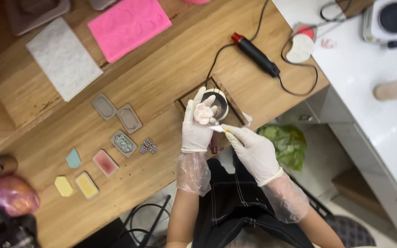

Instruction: The person puts on disposable gloves at a wooden workbench, then stirs wax in a small melting pot on a hot plate using a stick. They handle silicone molds and small wax pieces on the bench, walk to a second table with finished flower-shaped candles, pick up a small cup, and return to stir the melting wax again.

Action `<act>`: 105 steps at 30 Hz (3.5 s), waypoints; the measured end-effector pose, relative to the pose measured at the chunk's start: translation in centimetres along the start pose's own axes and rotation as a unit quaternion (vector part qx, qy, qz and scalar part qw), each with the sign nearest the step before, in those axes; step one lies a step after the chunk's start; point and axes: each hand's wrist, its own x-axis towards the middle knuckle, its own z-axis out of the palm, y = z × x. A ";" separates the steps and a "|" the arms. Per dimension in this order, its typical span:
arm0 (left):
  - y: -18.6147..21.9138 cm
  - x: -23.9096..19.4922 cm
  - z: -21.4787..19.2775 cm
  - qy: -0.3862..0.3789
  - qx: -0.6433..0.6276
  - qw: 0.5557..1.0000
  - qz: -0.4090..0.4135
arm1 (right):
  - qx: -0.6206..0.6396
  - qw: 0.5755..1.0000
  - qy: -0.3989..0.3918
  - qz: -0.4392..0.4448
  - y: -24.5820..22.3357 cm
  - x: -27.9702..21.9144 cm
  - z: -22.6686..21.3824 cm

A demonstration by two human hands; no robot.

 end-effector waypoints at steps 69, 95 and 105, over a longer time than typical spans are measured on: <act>1.1 2.5 -1.1 0.165 0.293 0.941 -0.028 | -0.284 0.949 0.134 -0.024 3.2 3.2 6.0; 2.1 2.9 -1.8 0.147 0.287 0.945 -0.049 | -0.285 0.947 0.138 -0.058 2.4 2.4 6.2; 1.8 2.7 -1.8 0.146 0.304 0.941 -0.038 | -0.292 0.945 0.141 -0.047 3.3 2.9 6.8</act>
